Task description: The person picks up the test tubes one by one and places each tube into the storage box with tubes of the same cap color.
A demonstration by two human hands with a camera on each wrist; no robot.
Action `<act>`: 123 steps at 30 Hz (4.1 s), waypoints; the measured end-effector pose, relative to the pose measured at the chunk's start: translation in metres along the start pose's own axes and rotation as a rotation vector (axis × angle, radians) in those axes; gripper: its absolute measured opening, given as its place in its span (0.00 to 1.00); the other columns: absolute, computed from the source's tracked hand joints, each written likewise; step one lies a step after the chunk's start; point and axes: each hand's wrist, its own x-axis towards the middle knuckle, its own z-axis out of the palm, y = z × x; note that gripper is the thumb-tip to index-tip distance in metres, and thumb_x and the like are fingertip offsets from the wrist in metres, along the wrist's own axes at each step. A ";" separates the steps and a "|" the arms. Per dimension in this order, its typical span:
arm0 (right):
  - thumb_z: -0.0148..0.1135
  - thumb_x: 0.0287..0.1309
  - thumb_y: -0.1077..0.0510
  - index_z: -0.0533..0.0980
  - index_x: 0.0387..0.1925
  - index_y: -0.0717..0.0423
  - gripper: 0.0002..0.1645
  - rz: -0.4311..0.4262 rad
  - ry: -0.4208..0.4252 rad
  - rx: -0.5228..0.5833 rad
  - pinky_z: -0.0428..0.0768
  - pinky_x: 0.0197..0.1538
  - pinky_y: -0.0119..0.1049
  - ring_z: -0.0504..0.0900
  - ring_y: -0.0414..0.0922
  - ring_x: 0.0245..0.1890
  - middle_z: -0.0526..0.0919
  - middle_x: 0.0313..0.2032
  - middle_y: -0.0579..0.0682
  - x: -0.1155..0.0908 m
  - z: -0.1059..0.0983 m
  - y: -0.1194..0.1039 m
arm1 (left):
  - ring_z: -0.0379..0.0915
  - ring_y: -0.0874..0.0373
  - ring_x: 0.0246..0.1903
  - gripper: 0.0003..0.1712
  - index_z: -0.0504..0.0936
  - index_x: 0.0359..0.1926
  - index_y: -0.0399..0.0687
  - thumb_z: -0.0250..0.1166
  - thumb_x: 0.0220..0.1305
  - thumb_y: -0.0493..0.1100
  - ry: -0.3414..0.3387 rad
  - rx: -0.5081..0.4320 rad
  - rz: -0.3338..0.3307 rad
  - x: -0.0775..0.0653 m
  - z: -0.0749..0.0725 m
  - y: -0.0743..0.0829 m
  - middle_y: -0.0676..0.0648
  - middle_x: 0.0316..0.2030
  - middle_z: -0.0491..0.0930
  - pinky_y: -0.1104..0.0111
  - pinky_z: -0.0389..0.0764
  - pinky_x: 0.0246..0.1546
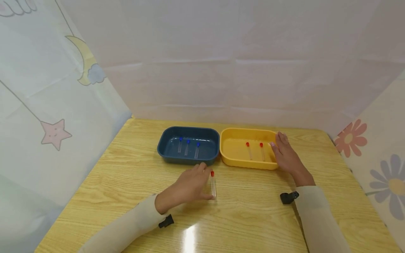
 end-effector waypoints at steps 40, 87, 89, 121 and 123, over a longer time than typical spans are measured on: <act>0.30 0.83 0.44 0.33 0.76 0.71 0.42 0.019 -0.023 -0.004 0.28 0.72 0.67 0.19 0.60 0.76 0.23 0.78 0.60 0.002 -0.001 0.001 | 0.73 0.53 0.51 0.52 0.69 0.71 0.45 0.70 0.56 0.72 0.172 -0.054 0.071 0.025 -0.021 -0.016 0.44 0.60 0.71 0.62 0.79 0.44; 0.32 0.83 0.44 0.34 0.76 0.73 0.43 0.015 -0.017 -0.009 0.28 0.72 0.66 0.21 0.62 0.76 0.25 0.78 0.64 0.002 -0.001 0.000 | 0.66 0.59 0.45 0.54 0.65 0.75 0.48 0.67 0.57 0.74 0.161 -0.087 0.133 0.070 -0.026 -0.033 0.48 0.60 0.69 0.68 0.72 0.41; 0.32 0.83 0.45 0.34 0.76 0.74 0.43 0.014 -0.013 -0.011 0.28 0.72 0.65 0.21 0.62 0.76 0.25 0.78 0.64 0.002 -0.001 0.000 | 0.66 0.59 0.45 0.54 0.66 0.75 0.48 0.67 0.57 0.74 0.160 -0.089 0.134 0.072 -0.025 -0.033 0.47 0.60 0.69 0.68 0.72 0.42; 0.32 0.83 0.44 0.34 0.76 0.73 0.43 0.015 -0.016 -0.003 0.28 0.72 0.65 0.20 0.60 0.76 0.24 0.78 0.63 0.003 0.001 0.001 | 0.69 0.55 0.49 0.52 0.65 0.74 0.48 0.67 0.59 0.72 0.112 -0.133 0.116 0.107 -0.020 -0.039 0.45 0.61 0.70 0.64 0.76 0.49; 0.32 0.83 0.44 0.34 0.76 0.73 0.43 0.014 -0.016 -0.004 0.28 0.73 0.65 0.20 0.60 0.76 0.24 0.78 0.63 0.003 0.001 0.000 | 0.69 0.55 0.49 0.52 0.65 0.74 0.48 0.68 0.59 0.71 0.112 -0.138 0.113 0.109 -0.020 -0.038 0.45 0.62 0.70 0.63 0.76 0.50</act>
